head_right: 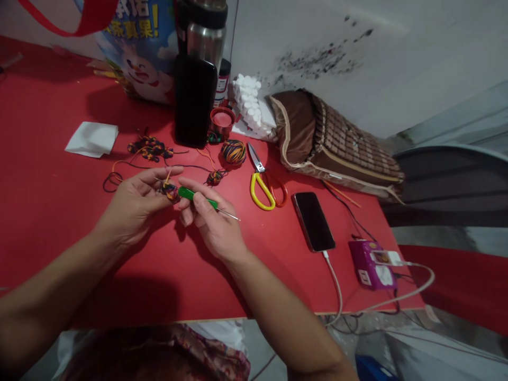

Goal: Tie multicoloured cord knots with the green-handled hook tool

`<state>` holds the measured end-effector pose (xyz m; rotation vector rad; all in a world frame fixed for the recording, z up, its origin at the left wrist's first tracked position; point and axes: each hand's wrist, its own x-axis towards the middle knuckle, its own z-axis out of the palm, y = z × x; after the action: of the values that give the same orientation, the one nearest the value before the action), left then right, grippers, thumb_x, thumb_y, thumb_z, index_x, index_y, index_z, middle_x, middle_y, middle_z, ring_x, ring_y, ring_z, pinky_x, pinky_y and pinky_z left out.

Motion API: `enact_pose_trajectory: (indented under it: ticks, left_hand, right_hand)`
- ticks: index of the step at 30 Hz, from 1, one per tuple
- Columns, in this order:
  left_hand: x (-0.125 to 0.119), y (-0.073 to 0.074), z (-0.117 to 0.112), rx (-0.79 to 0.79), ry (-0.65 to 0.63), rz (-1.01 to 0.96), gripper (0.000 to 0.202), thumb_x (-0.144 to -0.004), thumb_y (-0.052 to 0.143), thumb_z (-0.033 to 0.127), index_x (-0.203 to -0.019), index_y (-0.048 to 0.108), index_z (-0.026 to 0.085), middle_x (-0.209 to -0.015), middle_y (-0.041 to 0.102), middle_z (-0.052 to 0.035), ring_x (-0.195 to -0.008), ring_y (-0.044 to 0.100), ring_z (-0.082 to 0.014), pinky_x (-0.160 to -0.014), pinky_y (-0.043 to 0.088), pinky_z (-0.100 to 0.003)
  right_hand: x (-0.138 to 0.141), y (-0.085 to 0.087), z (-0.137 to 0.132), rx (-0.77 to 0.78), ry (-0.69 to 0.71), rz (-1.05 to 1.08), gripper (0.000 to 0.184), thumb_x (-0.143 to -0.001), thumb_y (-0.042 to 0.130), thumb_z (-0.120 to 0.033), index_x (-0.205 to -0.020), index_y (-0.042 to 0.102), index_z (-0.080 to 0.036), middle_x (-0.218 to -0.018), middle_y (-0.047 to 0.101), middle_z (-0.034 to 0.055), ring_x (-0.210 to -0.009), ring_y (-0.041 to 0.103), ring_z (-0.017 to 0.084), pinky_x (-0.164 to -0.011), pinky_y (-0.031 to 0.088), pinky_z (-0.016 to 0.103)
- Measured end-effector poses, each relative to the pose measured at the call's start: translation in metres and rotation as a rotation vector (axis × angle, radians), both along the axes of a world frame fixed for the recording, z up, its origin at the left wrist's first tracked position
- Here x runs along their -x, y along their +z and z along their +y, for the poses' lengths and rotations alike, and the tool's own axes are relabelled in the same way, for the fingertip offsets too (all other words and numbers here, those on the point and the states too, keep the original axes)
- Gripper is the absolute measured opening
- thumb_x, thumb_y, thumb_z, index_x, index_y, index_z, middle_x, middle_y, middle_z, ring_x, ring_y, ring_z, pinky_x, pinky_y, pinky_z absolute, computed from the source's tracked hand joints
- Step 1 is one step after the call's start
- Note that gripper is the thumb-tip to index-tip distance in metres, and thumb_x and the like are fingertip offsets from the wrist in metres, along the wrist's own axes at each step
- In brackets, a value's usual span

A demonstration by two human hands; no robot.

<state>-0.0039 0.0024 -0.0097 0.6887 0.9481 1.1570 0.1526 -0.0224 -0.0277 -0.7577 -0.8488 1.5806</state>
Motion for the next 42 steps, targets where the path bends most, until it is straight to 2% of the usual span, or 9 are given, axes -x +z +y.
enact_pose_trajectory:
  ticks: [5, 10, 14, 18, 27, 32, 37, 42]
  left_hand:
    - [0.002, 0.002, 0.000, -0.012, 0.016, -0.040, 0.049, -0.060, 0.091, 0.002, -0.106, 0.087, 0.019, -0.101, 0.079, -0.0036, -0.076, 0.067, -0.0100, -0.071, 0.057, -0.020]
    - [0.005, 0.006, 0.002, -0.014, 0.009, -0.087, 0.045, -0.064, 0.089, 0.005, -0.107, 0.087, 0.017, -0.089, 0.079, -0.0029, -0.072, 0.069, -0.0089, -0.059, 0.051, -0.015]
    - [0.004, 0.004, 0.003, -0.066, 0.061, -0.032, 0.038, -0.070, 0.091, 0.006, -0.106, 0.087, 0.018, -0.085, 0.080, -0.0013, -0.075, 0.073, -0.0097, -0.073, 0.059, -0.018]
    - [0.003, 0.001, 0.002, -0.078, 0.071, 0.015, 0.037, -0.071, 0.093, 0.008, -0.106, 0.088, 0.021, -0.082, 0.079, 0.0009, -0.076, 0.074, -0.0100, -0.078, 0.061, -0.020]
    - [0.004, 0.000, 0.002, -0.071, 0.044, -0.011, 0.041, -0.068, 0.095, 0.008, -0.106, 0.087, 0.020, -0.080, 0.077, 0.0012, -0.074, 0.072, -0.0100, -0.075, 0.061, -0.020]
    - [0.003, 0.000, 0.002, -0.047, 0.053, -0.031, 0.041, -0.067, 0.095, 0.010, -0.107, 0.087, 0.019, -0.080, 0.076, 0.0010, -0.076, 0.073, -0.0112, -0.076, 0.059, -0.022]
    - [0.003, 0.004, 0.002, -0.034, 0.069, -0.039, 0.035, -0.069, 0.093, 0.013, -0.103, 0.087, 0.017, -0.076, 0.072, 0.0016, -0.071, 0.067, -0.0096, -0.072, 0.056, -0.021]
    - [0.003, 0.001, -0.001, -0.093, 0.054, -0.005, 0.034, -0.072, 0.093, 0.014, -0.106, 0.087, 0.020, -0.077, 0.071, 0.0017, -0.070, 0.065, -0.0086, -0.070, 0.054, -0.019]
  right_hand:
    - [-0.003, 0.003, 0.002, 0.038, -0.037, -0.026, 0.026, -0.094, 0.076, -0.038, -0.115, 0.083, -0.025, -0.081, 0.070, -0.0001, -0.060, 0.052, 0.010, -0.059, 0.049, 0.028]
    - [-0.004, 0.004, 0.003, 0.028, -0.037, 0.010, 0.023, -0.092, 0.079, -0.037, -0.111, 0.085, -0.026, -0.080, 0.073, -0.0005, -0.059, 0.055, 0.009, -0.058, 0.048, 0.026]
    - [-0.004, 0.002, 0.004, 0.012, -0.043, -0.009, 0.023, -0.093, 0.077, -0.037, -0.112, 0.085, -0.025, -0.081, 0.073, -0.0004, -0.059, 0.055, 0.009, -0.057, 0.047, 0.025]
    - [-0.004, 0.001, 0.005, 0.001, -0.049, -0.024, 0.022, -0.094, 0.076, -0.039, -0.109, 0.084, -0.025, -0.081, 0.072, -0.0005, -0.058, 0.052, 0.009, -0.058, 0.049, 0.027]
    - [-0.004, 0.001, 0.005, 0.002, -0.018, 0.044, 0.019, -0.095, 0.076, -0.034, -0.111, 0.084, -0.025, -0.080, 0.072, -0.0015, -0.058, 0.054, 0.007, -0.060, 0.049, 0.024]
    - [-0.006, 0.000, 0.003, -0.012, -0.045, -0.048, 0.023, -0.095, 0.076, -0.035, -0.115, 0.084, -0.027, -0.081, 0.073, -0.0008, -0.061, 0.057, 0.009, -0.059, 0.048, 0.026]
    - [-0.010, -0.004, -0.001, -0.118, -0.039, -0.172, 0.028, -0.097, 0.075, -0.039, -0.121, 0.083, -0.027, -0.089, 0.077, 0.0021, -0.064, 0.060, 0.012, -0.062, 0.053, 0.031]
    - [-0.011, -0.010, -0.002, -0.165, -0.018, -0.157, 0.022, -0.098, 0.077, -0.033, -0.119, 0.082, -0.030, -0.093, 0.078, 0.0011, -0.066, 0.064, 0.011, -0.060, 0.052, 0.027]
